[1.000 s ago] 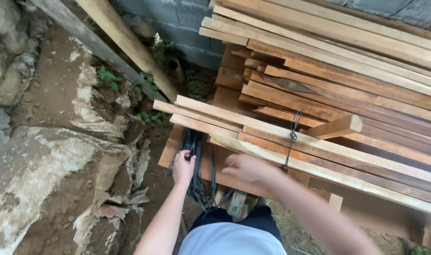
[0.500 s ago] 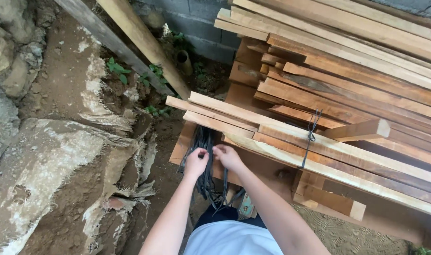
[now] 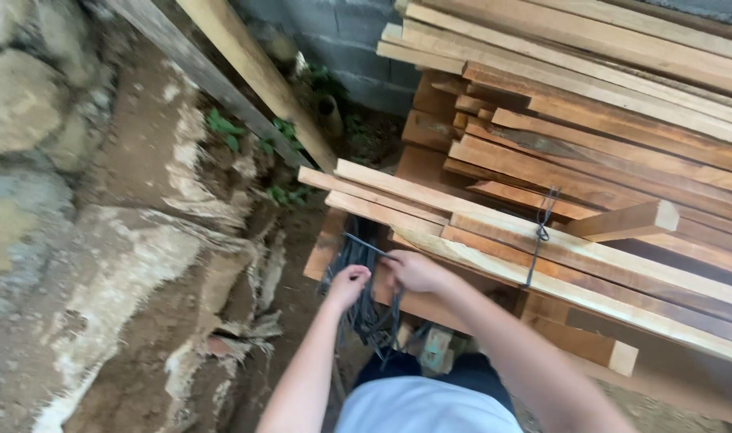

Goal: Organizing and bundling thin wooden strips together using wire ties.

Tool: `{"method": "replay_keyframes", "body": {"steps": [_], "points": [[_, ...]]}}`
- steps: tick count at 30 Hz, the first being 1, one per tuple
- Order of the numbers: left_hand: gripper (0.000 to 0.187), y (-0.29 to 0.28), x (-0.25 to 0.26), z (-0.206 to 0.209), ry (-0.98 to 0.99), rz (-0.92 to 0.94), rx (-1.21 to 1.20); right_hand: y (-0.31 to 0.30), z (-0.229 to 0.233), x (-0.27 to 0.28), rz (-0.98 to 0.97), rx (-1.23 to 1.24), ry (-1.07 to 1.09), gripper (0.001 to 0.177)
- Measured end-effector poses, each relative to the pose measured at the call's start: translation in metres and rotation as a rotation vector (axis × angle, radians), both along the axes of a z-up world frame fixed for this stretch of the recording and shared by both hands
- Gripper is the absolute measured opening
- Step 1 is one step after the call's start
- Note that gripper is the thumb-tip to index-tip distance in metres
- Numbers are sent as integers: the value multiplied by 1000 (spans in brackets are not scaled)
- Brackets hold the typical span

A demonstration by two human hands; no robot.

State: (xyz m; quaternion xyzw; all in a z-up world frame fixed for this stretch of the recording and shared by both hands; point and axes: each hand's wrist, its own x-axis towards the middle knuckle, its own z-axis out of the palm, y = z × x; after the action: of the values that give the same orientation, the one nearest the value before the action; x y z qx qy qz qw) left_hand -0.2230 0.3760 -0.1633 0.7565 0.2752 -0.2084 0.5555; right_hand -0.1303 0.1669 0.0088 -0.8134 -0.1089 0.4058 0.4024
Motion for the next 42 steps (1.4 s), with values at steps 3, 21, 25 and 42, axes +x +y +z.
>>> {"method": "replay_keyframes", "body": {"steps": [3, 21, 25, 42], "points": [[29, -10, 1, -2, 11, -95, 124, -52, 2, 24, 33, -35, 149, 29], [17, -386, 48, 211, -624, -514, 244, -432, 44, -33, -374, 5, -135, 31], [36, -503, 67, 250, -388, -835, 194, -569, 3, -55, -476, -51, -126, 28], [84, -837, -9, 116, -415, -1239, 1085, -812, -77, -180, -701, -289, -1094, 11]]}}
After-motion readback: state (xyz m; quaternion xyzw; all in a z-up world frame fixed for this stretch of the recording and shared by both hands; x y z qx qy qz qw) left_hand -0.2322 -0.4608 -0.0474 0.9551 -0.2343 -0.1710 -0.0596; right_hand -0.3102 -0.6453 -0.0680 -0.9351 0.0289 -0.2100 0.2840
